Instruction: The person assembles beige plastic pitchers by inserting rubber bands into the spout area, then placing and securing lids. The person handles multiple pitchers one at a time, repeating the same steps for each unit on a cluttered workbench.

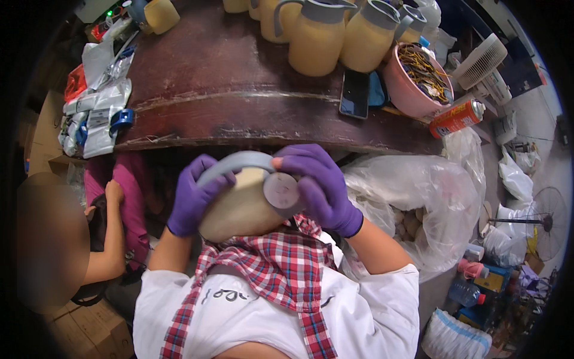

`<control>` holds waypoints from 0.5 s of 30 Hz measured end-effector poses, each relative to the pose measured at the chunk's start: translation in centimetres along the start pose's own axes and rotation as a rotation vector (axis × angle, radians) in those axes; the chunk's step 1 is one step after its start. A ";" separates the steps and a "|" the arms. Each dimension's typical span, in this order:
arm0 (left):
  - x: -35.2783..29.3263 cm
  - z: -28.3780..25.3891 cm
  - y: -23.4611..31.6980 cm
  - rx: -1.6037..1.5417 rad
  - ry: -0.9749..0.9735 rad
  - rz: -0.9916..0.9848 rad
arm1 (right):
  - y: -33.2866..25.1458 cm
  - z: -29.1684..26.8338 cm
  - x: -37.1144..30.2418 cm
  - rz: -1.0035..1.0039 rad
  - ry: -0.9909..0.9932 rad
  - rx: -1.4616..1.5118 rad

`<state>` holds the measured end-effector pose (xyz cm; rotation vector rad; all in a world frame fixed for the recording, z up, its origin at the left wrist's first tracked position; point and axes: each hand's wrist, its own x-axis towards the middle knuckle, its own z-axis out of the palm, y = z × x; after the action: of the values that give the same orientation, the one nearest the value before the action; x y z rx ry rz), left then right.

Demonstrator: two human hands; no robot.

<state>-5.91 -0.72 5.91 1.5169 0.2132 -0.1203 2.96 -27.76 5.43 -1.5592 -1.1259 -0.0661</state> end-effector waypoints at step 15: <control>11.6 -20.1 0.4 0.181 0.722 0.809 | 5.7 1.9 -0.2 0.567 0.455 0.393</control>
<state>4.17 19.92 2.98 1.6690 0.1433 1.0857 5.74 -25.76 0.47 -1.3599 -0.2949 0.1661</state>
